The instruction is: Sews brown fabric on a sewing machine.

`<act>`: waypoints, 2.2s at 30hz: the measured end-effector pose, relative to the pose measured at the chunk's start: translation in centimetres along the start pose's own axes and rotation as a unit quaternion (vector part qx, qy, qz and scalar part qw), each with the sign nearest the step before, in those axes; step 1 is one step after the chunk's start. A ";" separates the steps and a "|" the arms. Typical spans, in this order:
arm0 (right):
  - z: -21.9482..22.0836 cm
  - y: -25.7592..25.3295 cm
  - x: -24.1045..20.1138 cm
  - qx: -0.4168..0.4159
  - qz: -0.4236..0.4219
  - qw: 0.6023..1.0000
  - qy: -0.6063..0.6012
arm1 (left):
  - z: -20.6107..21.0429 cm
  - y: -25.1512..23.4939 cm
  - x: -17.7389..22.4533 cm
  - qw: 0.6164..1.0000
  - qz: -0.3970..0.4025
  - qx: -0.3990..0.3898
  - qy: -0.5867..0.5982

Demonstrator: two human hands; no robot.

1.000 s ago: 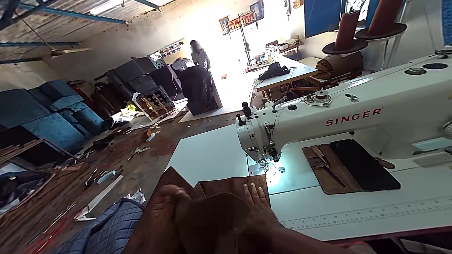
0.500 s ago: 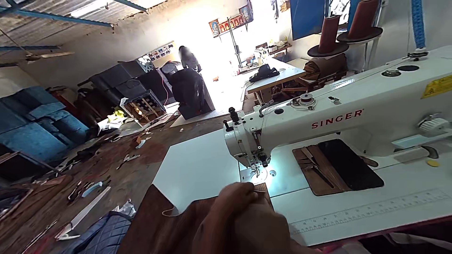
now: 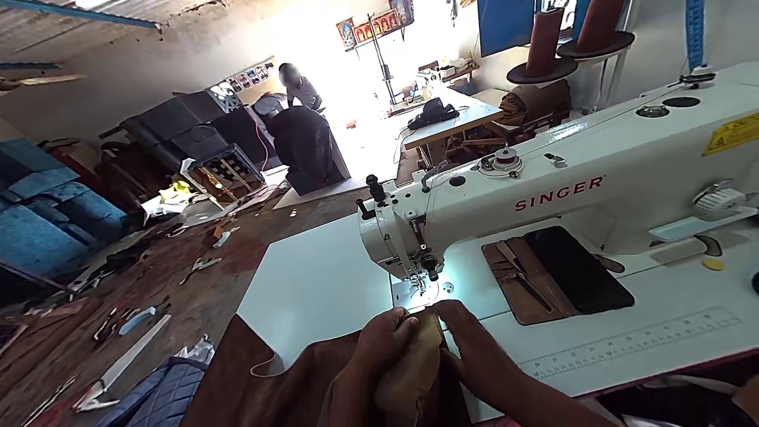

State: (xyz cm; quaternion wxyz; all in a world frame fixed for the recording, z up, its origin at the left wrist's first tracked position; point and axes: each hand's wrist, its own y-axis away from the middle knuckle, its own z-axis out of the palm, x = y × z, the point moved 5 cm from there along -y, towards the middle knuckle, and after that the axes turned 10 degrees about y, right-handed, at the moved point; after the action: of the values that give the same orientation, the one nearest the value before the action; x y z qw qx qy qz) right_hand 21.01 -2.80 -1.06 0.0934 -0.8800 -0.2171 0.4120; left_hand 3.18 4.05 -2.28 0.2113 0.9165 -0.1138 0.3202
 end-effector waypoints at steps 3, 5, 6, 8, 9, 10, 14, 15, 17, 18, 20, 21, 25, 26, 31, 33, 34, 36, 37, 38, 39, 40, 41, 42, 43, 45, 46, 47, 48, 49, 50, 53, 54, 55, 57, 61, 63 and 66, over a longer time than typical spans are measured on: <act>0.2 0.5 -0.5 -0.029 -0.067 0.996 0.051 | -0.2 -0.2 -0.1 1.000 -0.017 -0.010 0.018; 0.6 1.5 -0.7 0.000 -0.107 0.990 0.097 | -0.2 -0.4 -0.1 0.999 -0.027 -0.016 0.023; 0.8 1.9 -0.7 0.020 -0.125 0.984 0.125 | -0.3 -0.5 0.0 0.999 -0.033 -0.020 0.020; 1.3 2.6 -0.5 0.036 -0.142 0.977 0.153 | -0.4 -0.7 0.2 0.998 -0.053 -0.031 0.008; 1.4 2.8 -0.4 0.036 -0.144 0.976 0.158 | -0.4 -0.9 0.4 0.998 -0.061 -0.035 0.000; 1.5 3.0 -0.4 0.036 -0.143 0.976 0.160 | -0.4 -1.0 0.6 0.997 -0.068 -0.039 -0.010; 1.5 3.1 -0.4 0.020 -0.128 0.979 0.158 | -0.5 -1.3 1.2 0.994 -0.084 -0.053 -0.039; 1.5 3.1 -0.5 0.023 -0.129 0.978 0.164 | -0.5 -1.3 1.3 0.994 -0.087 -0.054 -0.043; 1.6 3.1 -0.7 0.019 -0.131 0.976 0.174 | -0.5 -1.3 1.4 0.993 -0.092 -0.054 -0.045; 1.7 3.1 -0.8 0.019 -0.134 0.974 0.182 | -0.5 -1.4 1.3 0.993 -0.092 -0.054 -0.044; 1.8 3.1 -0.8 0.018 -0.138 0.971 0.193 | -0.6 -1.4 1.3 0.994 -0.089 -0.053 -0.046; 1.8 3.2 -0.8 0.018 -0.137 0.971 0.195 | -0.6 -1.5 1.3 0.994 -0.088 -0.053 -0.047; 2.0 3.2 -0.8 0.022 -0.141 0.966 0.216 | -0.5 -1.7 1.4 0.992 -0.098 -0.061 -0.048; 2.0 3.2 -0.8 0.021 -0.141 0.964 0.222 | -0.5 -1.6 1.6 0.991 -0.110 -0.059 -0.055; 2.1 3.0 -1.0 0.027 -0.149 0.951 0.271 | -0.4 0.3 5.3 0.974 -0.169 0.025 -0.148; 2.1 2.9 -1.1 0.032 -0.148 0.937 0.314 | 0.3 0.7 6.5 0.978 -0.105 0.050 -0.174; 2.0 2.8 -1.2 0.031 -0.147 0.932 0.328 | 0.8 0.9 6.8 0.978 -0.069 0.058 -0.187; 1.8 2.7 -1.2 0.026 -0.148 0.928 0.341 | 2.0 1.6 7.1 0.977 -0.024 0.054 -0.204; 1.7 2.7 -1.2 0.017 -0.147 0.928 0.341 | 2.6 2.1 6.9 0.979 -0.008 0.052 -0.197; 1.6 2.7 -1.3 0.009 -0.144 0.931 0.336 | 3.0 2.7 6.5 0.983 0.008 0.049 -0.175; 1.5 2.7 -1.3 0.003 -0.142 0.933 0.330 | 3.4 3.2 6.0 0.988 0.033 0.053 -0.145; 1.4 2.7 -1.3 0.003 -0.141 0.936 0.324 | 3.7 3.8 5.3 0.988 0.067 0.070 -0.118; 1.4 2.8 -1.2 0.011 -0.144 0.937 0.319 | 4.0 4.1 4.6 0.985 0.106 0.095 -0.097; 1.4 2.9 -1.0 0.022 -0.145 0.938 0.313 | 4.3 4.3 3.7 0.975 0.156 0.136 -0.081; 1.4 3.0 -0.8 0.029 -0.146 0.941 0.305 | 4.6 4.3 3.0 0.965 0.192 0.167 -0.069; 1.4 2.9 -0.5 0.038 -0.144 0.945 0.293 | 4.6 4.0 2.4 0.956 0.223 0.184 -0.056; 1.4 2.8 -0.4 0.038 -0.143 0.946 0.289 | 4.5 3.8 2.3 0.955 0.227 0.181 -0.055; 1.5 2.7 -0.3 0.041 -0.142 0.947 0.286 | 4.5 3.7 2.2 0.953 0.234 0.184 -0.054; 1.5 2.6 -0.3 0.042 -0.140 0.948 0.284 | 4.4 3.5 2.2 0.952 0.239 0.183 -0.054; 1.5 2.4 -0.2 0.041 -0.138 0.949 0.280 | 4.3 3.3 2.1 0.949 0.246 0.186 -0.058; 1.5 2.3 -0.2 0.040 -0.135 0.950 0.279 | 4.2 3.1 2.1 0.946 0.252 0.194 -0.066; 1.4 2.0 -0.2 0.028 -0.118 0.954 0.273 | 4.0 2.6 2.2 0.948 0.239 0.193 -0.079; 1.5 1.9 -0.2 0.022 -0.110 0.956 0.272 | 3.9 2.5 2.2 0.954 0.224 0.182 -0.077; 1.5 1.9 -0.2 0.016 -0.102 0.957 0.272 | 3.8 2.3 2.2 0.960 0.209 0.173 -0.076; 1.7 1.8 -0.3 0.005 -0.085 0.957 0.278 | 3.5 1.9 2.2 0.967 0.188 0.159 -0.072; 1.7 1.6 -0.4 -0.030 -0.046 0.959 0.279 | 2.7 1.0 2.3 0.973 0.170 0.139 -0.064; 1.7 1.5 -0.4 -0.042 -0.032 0.961 0.273 | 2.5 0.6 2.3 0.973 0.170 0.141 -0.064; 1.7 1.4 -0.2 -0.048 -0.024 0.964 0.262 | 2.4 0.2 2.3 0.975 0.164 0.136 -0.057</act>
State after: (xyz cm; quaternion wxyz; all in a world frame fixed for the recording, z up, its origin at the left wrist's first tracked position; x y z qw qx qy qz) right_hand 20.01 -4.18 -2.49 0.1147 -0.9551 -0.2254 0.1543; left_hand 6.17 2.65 -2.48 0.0225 0.9223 -0.2294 0.3101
